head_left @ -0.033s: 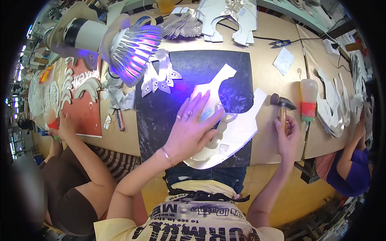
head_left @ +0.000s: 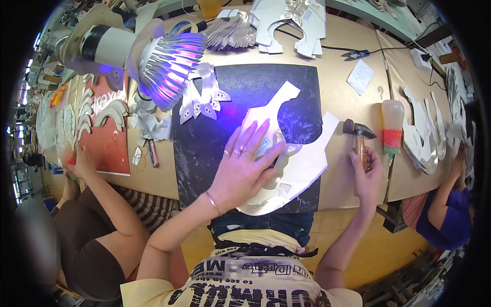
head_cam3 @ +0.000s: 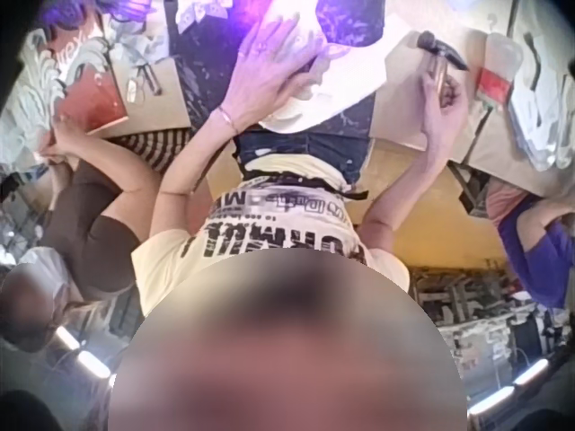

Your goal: The person assembles a decorative item by applying glue to a white cutout and attaching small pieces. They use a hammer to tap the pieces into place and repeat the process with additional cutouts.

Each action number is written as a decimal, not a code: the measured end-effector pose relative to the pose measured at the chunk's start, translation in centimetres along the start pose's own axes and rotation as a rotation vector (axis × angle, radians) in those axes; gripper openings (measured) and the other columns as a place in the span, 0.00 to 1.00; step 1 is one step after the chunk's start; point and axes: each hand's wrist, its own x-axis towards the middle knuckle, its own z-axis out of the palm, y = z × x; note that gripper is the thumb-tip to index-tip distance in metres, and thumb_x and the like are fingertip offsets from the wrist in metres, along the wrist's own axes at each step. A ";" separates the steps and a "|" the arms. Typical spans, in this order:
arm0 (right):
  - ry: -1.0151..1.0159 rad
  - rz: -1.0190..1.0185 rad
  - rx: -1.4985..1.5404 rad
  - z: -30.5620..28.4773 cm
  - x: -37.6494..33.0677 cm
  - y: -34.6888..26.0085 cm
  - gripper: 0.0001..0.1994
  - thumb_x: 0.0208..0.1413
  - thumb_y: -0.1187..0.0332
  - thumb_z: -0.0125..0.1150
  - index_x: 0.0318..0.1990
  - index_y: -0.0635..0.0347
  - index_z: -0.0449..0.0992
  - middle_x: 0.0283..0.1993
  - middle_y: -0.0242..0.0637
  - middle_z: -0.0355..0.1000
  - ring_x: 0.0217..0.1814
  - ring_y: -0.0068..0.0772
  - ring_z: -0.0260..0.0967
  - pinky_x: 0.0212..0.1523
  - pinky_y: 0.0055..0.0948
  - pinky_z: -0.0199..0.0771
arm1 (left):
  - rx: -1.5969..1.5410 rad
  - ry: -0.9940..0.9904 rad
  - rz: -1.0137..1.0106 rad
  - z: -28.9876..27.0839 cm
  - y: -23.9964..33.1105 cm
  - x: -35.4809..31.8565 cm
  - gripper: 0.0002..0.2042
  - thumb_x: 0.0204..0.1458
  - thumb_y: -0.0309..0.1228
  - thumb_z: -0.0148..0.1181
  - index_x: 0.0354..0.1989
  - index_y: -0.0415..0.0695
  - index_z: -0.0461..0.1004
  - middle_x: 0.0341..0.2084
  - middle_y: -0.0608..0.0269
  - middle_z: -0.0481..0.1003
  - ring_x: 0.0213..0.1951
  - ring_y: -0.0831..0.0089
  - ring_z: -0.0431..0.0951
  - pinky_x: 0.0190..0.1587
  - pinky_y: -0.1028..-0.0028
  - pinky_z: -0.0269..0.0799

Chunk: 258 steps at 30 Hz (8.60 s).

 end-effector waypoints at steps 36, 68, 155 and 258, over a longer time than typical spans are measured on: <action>-0.156 -0.805 -0.082 5.2 -3.1 -8.2 0.25 0.59 0.76 0.62 0.65 0.61 0.71 0.40 0.36 0.80 0.26 0.24 0.73 0.29 0.30 0.73 | -0.095 0.207 -0.246 -0.8 0.9 -4.7 0.31 0.50 0.39 0.70 0.64 0.45 0.68 0.62 0.44 0.62 0.62 0.49 0.65 0.64 0.50 0.57; 0.028 -0.986 -0.341 3.1 -4.6 -8.0 0.16 0.56 0.74 0.68 0.52 0.64 0.78 0.29 0.41 0.73 0.24 0.39 0.71 0.26 0.35 0.70 | -0.072 0.256 -0.290 -0.2 -2.7 -0.3 0.30 0.56 0.38 0.63 0.67 0.46 0.64 0.69 0.43 0.54 0.69 0.45 0.57 0.70 0.45 0.47; -0.115 -0.640 -0.136 5.8 -5.5 -5.7 0.07 0.57 0.72 0.67 0.41 0.64 0.80 0.32 0.40 0.72 0.31 0.34 0.69 0.33 0.29 0.70 | 0.020 0.357 -0.385 -1.7 -2.6 -3.7 0.27 0.53 0.35 0.66 0.61 0.40 0.70 0.62 0.42 0.65 0.64 0.45 0.64 0.63 0.52 0.57; 0.102 -1.177 -1.025 14.9 -7.9 -9.9 0.15 0.50 0.66 0.56 0.39 0.67 0.82 0.50 0.49 0.70 0.57 0.48 0.65 0.61 0.46 0.64 | -0.381 0.575 -0.300 2.3 -1.4 -0.9 0.14 0.52 0.22 0.61 0.48 0.39 0.77 0.59 0.44 0.69 0.61 0.49 0.69 0.64 0.58 0.62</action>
